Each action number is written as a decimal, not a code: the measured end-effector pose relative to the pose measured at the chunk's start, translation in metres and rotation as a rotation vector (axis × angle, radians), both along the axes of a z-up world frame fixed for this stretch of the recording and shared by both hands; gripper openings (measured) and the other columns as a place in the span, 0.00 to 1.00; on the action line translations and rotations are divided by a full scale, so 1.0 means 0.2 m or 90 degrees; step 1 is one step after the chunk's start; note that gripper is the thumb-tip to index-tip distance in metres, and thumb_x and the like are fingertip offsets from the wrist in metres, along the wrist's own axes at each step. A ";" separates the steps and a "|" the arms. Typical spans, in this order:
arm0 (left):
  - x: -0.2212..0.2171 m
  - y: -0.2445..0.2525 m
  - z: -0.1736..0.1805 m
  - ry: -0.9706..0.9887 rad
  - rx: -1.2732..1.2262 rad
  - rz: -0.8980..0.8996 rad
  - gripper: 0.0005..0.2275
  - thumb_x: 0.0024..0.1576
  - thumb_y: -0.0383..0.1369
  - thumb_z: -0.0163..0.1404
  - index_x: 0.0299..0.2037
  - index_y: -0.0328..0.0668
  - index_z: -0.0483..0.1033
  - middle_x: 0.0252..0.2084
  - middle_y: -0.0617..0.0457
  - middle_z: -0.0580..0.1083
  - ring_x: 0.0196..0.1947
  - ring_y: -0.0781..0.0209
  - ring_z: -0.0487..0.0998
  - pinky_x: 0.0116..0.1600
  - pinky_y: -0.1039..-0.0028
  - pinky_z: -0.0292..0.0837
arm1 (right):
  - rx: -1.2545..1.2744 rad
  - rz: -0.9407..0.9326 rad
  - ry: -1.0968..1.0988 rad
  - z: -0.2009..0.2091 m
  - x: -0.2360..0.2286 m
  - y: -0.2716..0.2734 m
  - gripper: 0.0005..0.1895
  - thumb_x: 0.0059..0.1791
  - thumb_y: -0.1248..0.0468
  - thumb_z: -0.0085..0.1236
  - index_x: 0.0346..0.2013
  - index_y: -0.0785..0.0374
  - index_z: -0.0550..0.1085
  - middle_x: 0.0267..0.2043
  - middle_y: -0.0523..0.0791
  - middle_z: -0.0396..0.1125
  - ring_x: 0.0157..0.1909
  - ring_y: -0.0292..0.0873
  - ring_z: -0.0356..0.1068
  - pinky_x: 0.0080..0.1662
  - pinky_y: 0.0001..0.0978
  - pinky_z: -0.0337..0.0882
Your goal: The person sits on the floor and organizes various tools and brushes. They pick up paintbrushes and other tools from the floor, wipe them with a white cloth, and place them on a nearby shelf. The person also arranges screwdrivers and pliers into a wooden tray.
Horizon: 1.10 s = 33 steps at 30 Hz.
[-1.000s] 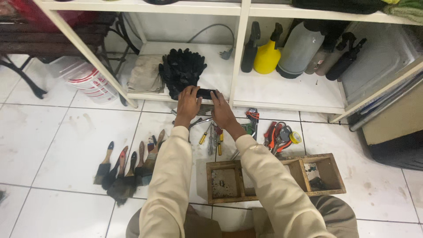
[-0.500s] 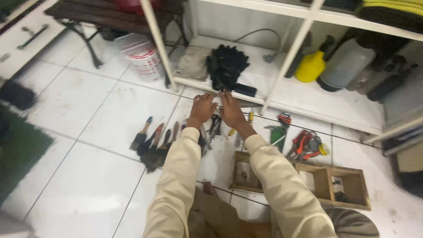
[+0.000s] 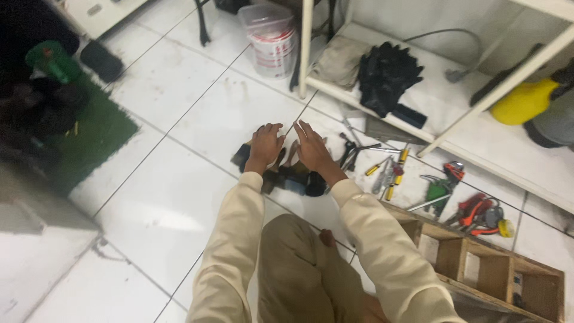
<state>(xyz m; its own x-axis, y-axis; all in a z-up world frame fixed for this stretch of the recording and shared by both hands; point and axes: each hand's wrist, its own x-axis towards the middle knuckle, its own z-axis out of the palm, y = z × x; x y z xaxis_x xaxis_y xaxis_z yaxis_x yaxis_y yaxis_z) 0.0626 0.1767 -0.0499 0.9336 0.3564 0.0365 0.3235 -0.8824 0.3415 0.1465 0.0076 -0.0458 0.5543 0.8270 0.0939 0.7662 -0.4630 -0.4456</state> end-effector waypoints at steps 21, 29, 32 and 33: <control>-0.55 0.21 -0.35 0.032 -0.018 0.097 0.08 0.60 0.41 0.55 0.45 0.55 0.71 0.50 0.54 0.66 0.57 0.50 0.71 0.59 0.58 0.70 | -0.014 0.127 0.064 -0.44 -0.27 0.13 0.28 0.59 0.64 0.43 0.74 0.63 0.53 0.72 0.59 0.51 0.73 0.64 0.55 0.68 0.62 0.62; -0.50 0.15 -0.34 0.214 0.078 0.004 0.26 0.51 0.39 0.59 0.62 0.61 0.70 0.57 0.53 0.69 0.59 0.50 0.73 0.60 0.53 0.72 | -0.042 0.102 0.063 -0.47 -0.28 0.03 0.29 0.59 0.61 0.41 0.75 0.57 0.51 0.72 0.58 0.49 0.71 0.62 0.58 0.67 0.58 0.63; -0.47 0.14 -0.37 0.255 0.112 0.001 0.28 0.52 0.35 0.60 0.65 0.59 0.68 0.59 0.50 0.71 0.61 0.50 0.73 0.63 0.54 0.69 | -0.057 0.092 0.055 -0.39 -0.30 0.03 0.29 0.58 0.61 0.43 0.74 0.58 0.53 0.72 0.57 0.49 0.72 0.60 0.58 0.68 0.57 0.62; -0.46 0.12 -0.37 0.281 0.106 0.003 0.28 0.54 0.33 0.59 0.67 0.56 0.67 0.61 0.48 0.71 0.63 0.49 0.72 0.66 0.54 0.66 | -0.076 0.081 0.064 -0.35 -0.31 0.02 0.29 0.58 0.62 0.44 0.74 0.58 0.53 0.72 0.57 0.49 0.72 0.59 0.57 0.69 0.56 0.61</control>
<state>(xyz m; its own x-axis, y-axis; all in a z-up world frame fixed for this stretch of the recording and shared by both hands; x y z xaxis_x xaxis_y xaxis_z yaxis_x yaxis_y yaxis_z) -0.0300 0.2013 -0.1247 0.8713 0.3831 -0.3068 0.4094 -0.9120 0.0239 0.0851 0.0114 -0.1149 0.4461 0.8930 -0.0589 0.7766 -0.4190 -0.4705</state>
